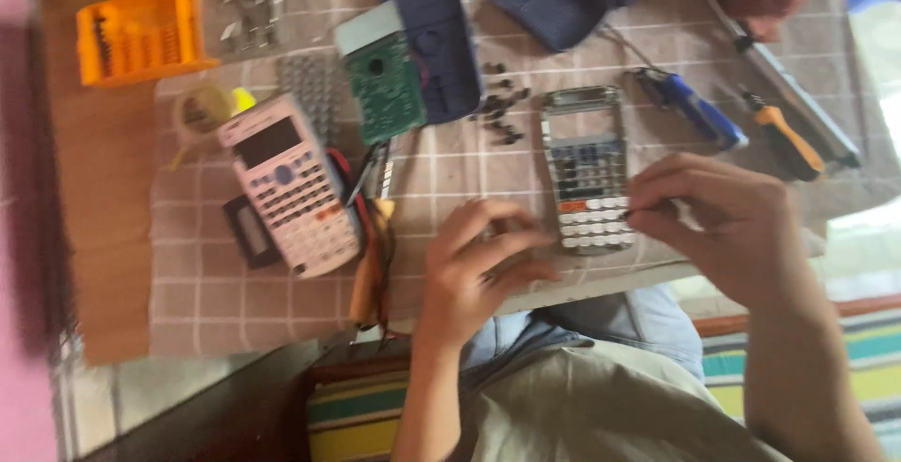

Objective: The person is manually reinstalling individual rubber buttons into the front casing of a calculator during a repair process.

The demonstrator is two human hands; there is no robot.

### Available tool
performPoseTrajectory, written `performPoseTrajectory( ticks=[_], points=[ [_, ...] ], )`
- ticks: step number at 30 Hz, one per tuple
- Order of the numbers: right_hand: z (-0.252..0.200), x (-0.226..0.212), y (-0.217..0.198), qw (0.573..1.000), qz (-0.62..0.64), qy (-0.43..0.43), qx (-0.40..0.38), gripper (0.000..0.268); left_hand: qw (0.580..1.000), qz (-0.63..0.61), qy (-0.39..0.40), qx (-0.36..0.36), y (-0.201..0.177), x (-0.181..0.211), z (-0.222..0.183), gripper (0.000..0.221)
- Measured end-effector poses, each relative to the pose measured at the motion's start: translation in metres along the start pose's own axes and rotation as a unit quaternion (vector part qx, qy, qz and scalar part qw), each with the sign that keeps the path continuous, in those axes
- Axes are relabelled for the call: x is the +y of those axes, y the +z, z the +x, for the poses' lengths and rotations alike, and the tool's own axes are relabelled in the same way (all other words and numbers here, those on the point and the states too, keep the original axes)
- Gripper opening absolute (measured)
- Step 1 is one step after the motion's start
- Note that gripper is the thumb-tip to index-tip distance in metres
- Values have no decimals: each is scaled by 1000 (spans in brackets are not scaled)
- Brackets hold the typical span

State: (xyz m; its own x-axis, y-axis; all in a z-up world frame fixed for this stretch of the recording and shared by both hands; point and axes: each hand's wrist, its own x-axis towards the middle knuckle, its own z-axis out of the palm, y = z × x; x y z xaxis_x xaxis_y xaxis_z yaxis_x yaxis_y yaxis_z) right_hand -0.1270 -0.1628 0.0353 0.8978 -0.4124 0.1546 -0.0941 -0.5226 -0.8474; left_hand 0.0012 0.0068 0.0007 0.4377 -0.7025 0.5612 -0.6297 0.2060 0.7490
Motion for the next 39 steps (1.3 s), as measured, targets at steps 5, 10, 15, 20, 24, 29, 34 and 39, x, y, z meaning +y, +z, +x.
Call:
performPoseTrajectory(
  ticks=[5, 10, 15, 20, 24, 29, 34, 39],
  points=[
    [-2, -5, 15, 996, 91, 12, -15, 4, 1000, 21, 20, 9, 1, -10, -13, 27],
    [-8, -12, 39, 993, 78, 38, -80, 8, 998, -27, 50, 1, 2, -16, -20, 21],
    [-13, -2, 44, 991, 100, 53, -72, 9, 998, -53, 43, 10, -3, -7, -13, 18],
    [-12, 2, 43, 986, 128, 60, -85, 17, 998, -44, 32, 15, -3, -6, -12, 17],
    [-8, -10, 44, 971, 200, 48, -121, 12, 997, -68, 34, 1, -4, -8, -15, 13],
    [-10, -10, 30, 983, 142, 75, -84, 20, 994, -103, 0, 28, -5, 4, -7, 17],
    [5, 0, -7, 983, -173, -63, -6, 11, 995, -61, 2, 76, 1, -5, -5, 20],
    [17, 6, -10, 959, -238, -140, -63, 13, 997, -43, -18, 54, 3, -6, -2, 19]
  ],
)
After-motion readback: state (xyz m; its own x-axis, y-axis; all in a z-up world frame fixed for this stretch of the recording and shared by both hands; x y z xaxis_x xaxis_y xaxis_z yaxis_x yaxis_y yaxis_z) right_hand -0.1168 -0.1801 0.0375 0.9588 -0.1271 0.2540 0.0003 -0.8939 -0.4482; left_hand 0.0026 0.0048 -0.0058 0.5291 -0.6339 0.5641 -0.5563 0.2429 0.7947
